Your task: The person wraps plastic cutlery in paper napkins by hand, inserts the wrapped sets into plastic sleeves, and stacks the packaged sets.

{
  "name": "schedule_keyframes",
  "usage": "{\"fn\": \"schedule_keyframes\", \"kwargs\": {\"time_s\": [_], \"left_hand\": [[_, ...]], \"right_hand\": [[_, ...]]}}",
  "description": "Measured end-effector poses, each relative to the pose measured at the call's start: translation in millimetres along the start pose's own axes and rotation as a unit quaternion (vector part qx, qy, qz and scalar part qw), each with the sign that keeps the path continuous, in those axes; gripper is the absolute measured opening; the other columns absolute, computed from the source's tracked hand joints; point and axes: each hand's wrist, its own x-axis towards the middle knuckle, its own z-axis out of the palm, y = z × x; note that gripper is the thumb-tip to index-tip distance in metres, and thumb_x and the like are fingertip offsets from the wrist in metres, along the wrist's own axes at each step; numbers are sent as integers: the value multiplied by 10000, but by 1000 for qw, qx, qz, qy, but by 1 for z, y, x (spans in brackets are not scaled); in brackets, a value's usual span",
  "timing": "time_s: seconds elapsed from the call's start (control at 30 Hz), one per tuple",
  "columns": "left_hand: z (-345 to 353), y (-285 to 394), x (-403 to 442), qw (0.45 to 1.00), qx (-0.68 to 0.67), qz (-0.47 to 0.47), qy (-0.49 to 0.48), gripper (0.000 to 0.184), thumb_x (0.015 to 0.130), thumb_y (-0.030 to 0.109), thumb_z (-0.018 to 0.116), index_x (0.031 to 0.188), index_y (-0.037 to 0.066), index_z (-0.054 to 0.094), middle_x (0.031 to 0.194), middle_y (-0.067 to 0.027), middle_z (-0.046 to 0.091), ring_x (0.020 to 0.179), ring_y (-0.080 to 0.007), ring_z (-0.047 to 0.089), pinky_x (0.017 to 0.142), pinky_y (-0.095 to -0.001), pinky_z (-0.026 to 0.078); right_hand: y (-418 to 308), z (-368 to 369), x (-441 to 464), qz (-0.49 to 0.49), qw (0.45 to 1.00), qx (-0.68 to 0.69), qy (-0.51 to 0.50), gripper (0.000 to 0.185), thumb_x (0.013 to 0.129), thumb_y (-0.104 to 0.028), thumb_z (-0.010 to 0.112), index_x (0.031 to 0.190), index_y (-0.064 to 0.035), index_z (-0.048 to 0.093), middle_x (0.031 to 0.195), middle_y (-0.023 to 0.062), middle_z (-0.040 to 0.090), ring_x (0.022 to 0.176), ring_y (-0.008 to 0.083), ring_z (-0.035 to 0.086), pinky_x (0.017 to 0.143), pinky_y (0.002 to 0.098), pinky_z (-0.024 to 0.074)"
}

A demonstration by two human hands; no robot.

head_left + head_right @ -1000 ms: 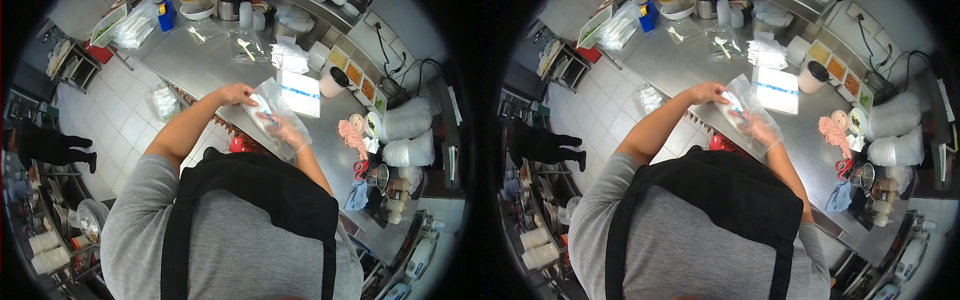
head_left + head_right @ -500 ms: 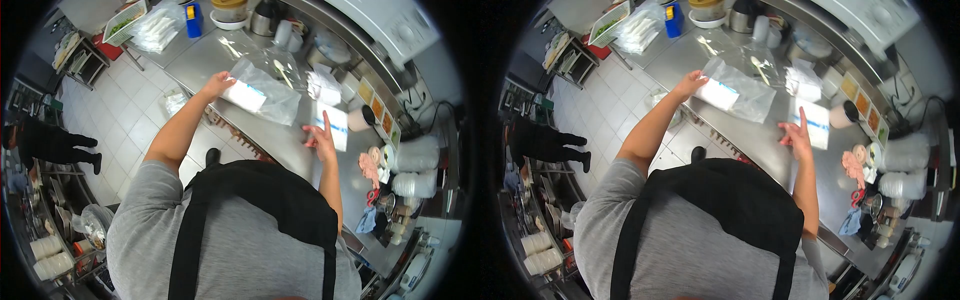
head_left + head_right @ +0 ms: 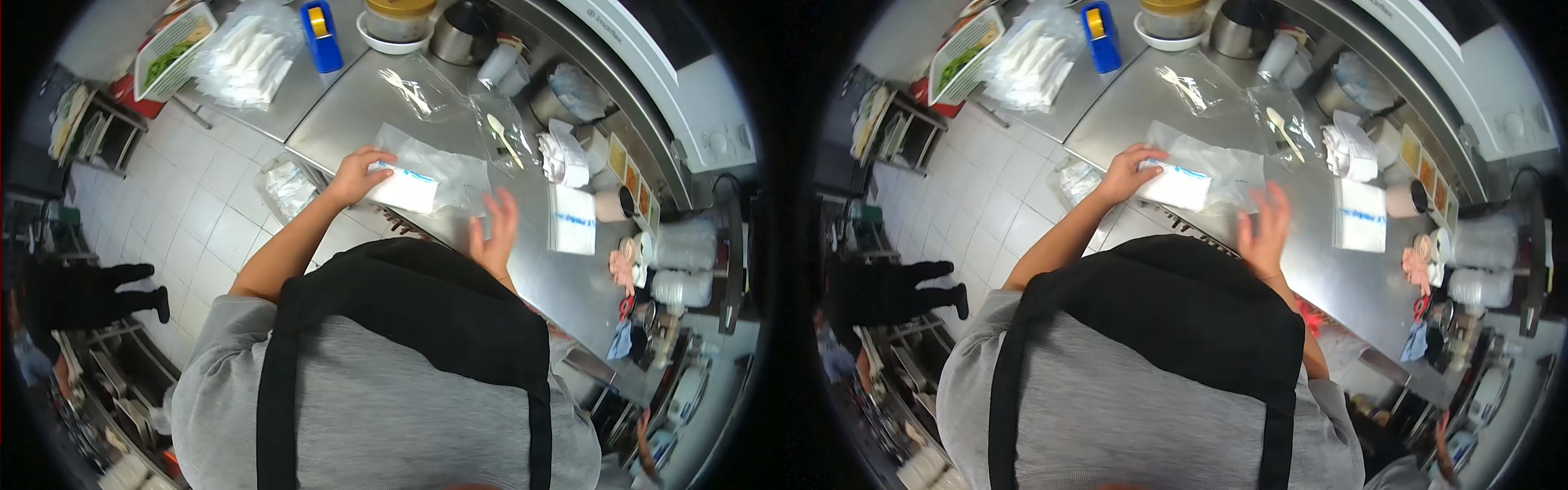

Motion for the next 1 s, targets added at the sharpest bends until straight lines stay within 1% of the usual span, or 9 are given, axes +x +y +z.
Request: {"fn": "schedule_keyframes", "kwargs": {"time_s": [0.13, 0.23, 0.4, 0.5, 0.63, 0.77, 0.83, 0.93, 1.0], "left_hand": [[-4, 4, 1, 999, 35, 16, -8, 465, 693, 89, 747, 1140, 64, 621, 1144, -119, 567, 1065, -266, 552, 920, -323, 434], [-12, 4, 8, 999, 36, -4, -28, 487, 658, 82, 766, 1123, 58, 624, 1144, -126, 564, 1039, -282, 560, 905, -321, 441], [-14, 10, 7, 998, 37, 41, -18, 519, 646, 86, 769, 1136, 57, 600, 1152, -130, 554, 1053, -304, 551, 901, -340, 446], [-20, 12, 5, 997, 1, 68, -24, 542, 646, 77, 764, 1157, 70, 583, 1167, -126, 549, 1087, -307, 531, 921, -341, 431], [-29, 11, 6, 995, 5, 95, -31, 536, 646, 53, 746, 1155, 79, 580, 1174, -123, 546, 1095, -310, 530, 933, -344, 431], [-58, 7, 7, 995, -20, 91, -24, 548, 642, 37, 737, 1165, 91, 582, 1190, -117, 552, 1104, -303, 527, 935, -348, 436], [-71, 10, 6, 995, -14, 91, -32, 556, 643, 29, 733, 1174, 94, 581, 1195, -115, 555, 1106, -300, 528, 933, -354, 440], [-87, 20, 7, 993, 9, 105, -61, 565, 652, 21, 732, 1189, 110, 581, 1196, -108, 560, 1102, -297, 529, 933, -359, 444], [-96, 21, 6, 993, 32, 104, -44, 553, 670, 28, 738, 1192, 129, 582, 1185, -98, 568, 1101, -293, 532, 920, -348, 454]], "right_hand": [[-10, 40, 0, -43, 966, 191, -169, 503, 794, -93, 634, 1274, -47, 492, 1311, 209, 471, 1209, 378, 452, 1017, 443, 364], [28, 20, -22, 68, 986, -148, -31, 459, 841, -166, 606, 1229, 54, 499, 1291, 236, 483, 1186, 390, 465, 996, 426, 377], [55, -9, -26, 332, 936, 34, 116, 411, 831, -225, 662, 1146, 22, 570, 1081, 192, 564, 955, 279, 551, 821, 366, 453], [50, 28, 9, 232, 961, 22, 152, 597, 737, -223, 769, 1230, -22, 499, 984, 110, 566, 799, 167, 548, 691, 290, 470], [40, 30, 58, 346, 865, 351, 93, 489, 776, -90, 691, 1224, -48, 500, 944, 51, 581, 730, 95, 560, 650, 226, 461], [96, -3, 48, 337, 880, 307, 133, 393, 766, -48, 653, 1145, -42, 549, 971, 49, 582, 841, 109, 569, 731, 230, 459], [81, -17, 69, 300, 879, 352, 116, 355, 743, -33, 645, 1089, -44, 569, 990, 38, 584, 904, 117, 565, 783, 231, 449], [29, -9, 124, 175, 943, 266, -93, 297, 693, -52, 686, 971, -51, 581, 1026, 25, 587, 1009, 149, 537, 892, 258, 402], [35, 27, 140, 139, 907, 337, -210, 202, 679, -32, 676, 843, -58, 562, 901, -4, 587, 889, 132, 567, 804, 236, 431]]}}
